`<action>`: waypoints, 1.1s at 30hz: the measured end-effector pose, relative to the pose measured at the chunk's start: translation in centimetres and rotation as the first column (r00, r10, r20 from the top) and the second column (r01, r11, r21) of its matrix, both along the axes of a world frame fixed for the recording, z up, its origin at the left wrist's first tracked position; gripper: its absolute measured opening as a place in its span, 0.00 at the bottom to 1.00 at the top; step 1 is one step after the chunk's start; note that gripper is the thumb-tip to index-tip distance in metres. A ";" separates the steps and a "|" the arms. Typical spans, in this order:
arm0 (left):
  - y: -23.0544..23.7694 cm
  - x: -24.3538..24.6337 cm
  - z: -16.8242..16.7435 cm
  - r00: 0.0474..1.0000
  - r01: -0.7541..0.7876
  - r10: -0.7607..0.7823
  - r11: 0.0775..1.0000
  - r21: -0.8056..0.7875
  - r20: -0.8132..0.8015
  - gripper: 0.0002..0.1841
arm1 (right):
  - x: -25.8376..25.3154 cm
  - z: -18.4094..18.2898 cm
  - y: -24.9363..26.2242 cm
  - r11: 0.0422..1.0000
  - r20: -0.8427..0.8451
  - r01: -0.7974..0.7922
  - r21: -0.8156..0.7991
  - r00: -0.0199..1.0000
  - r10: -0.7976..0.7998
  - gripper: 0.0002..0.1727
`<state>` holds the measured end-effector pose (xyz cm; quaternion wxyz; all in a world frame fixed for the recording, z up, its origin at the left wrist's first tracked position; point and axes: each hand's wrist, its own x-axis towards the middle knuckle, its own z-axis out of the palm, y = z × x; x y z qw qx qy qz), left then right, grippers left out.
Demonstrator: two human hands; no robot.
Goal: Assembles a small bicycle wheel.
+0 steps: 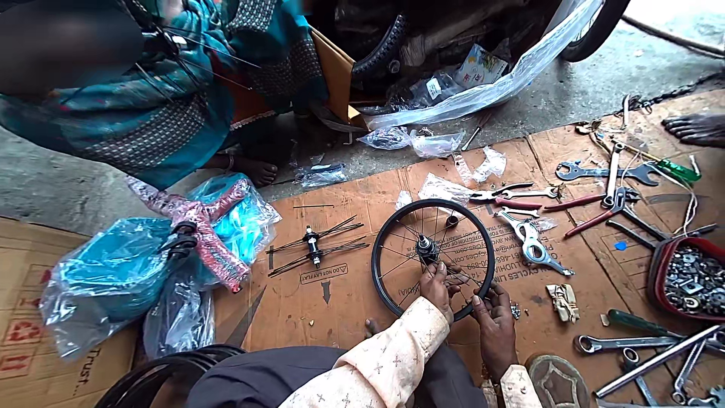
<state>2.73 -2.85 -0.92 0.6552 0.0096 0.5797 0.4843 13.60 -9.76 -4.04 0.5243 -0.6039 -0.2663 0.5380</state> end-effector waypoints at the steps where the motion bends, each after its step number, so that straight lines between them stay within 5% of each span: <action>1: 0.0 0.1 0.0 1.000 -0.010 0.010 1.000 -0.001 0.001 0.15 | -0.1 0.0 0.0 1.000 0.001 0.005 -0.004 1.000 -0.005 0.32; 22: 2.4 2.1 1.5 0.993 -0.109 0.108 0.994 0.023 0.037 0.17 | -1.2 -0.3 0.0 0.992 -0.021 0.081 -0.101 0.996 -0.083 0.34; 28: 1.0 -0.5 1.3 0.954 0.298 -0.299 0.954 0.040 0.028 0.17 | -0.5 -1.9 -1.2 0.986 -0.081 0.107 -0.125 0.990 -0.117 0.33; 33: 1.6 -8.2 1.2 0.570 0.802 -0.785 0.596 -0.044 -0.245 0.16 | -0.2 -2.3 -2.0 0.986 -0.042 0.097 -0.134 0.994 -0.104 0.34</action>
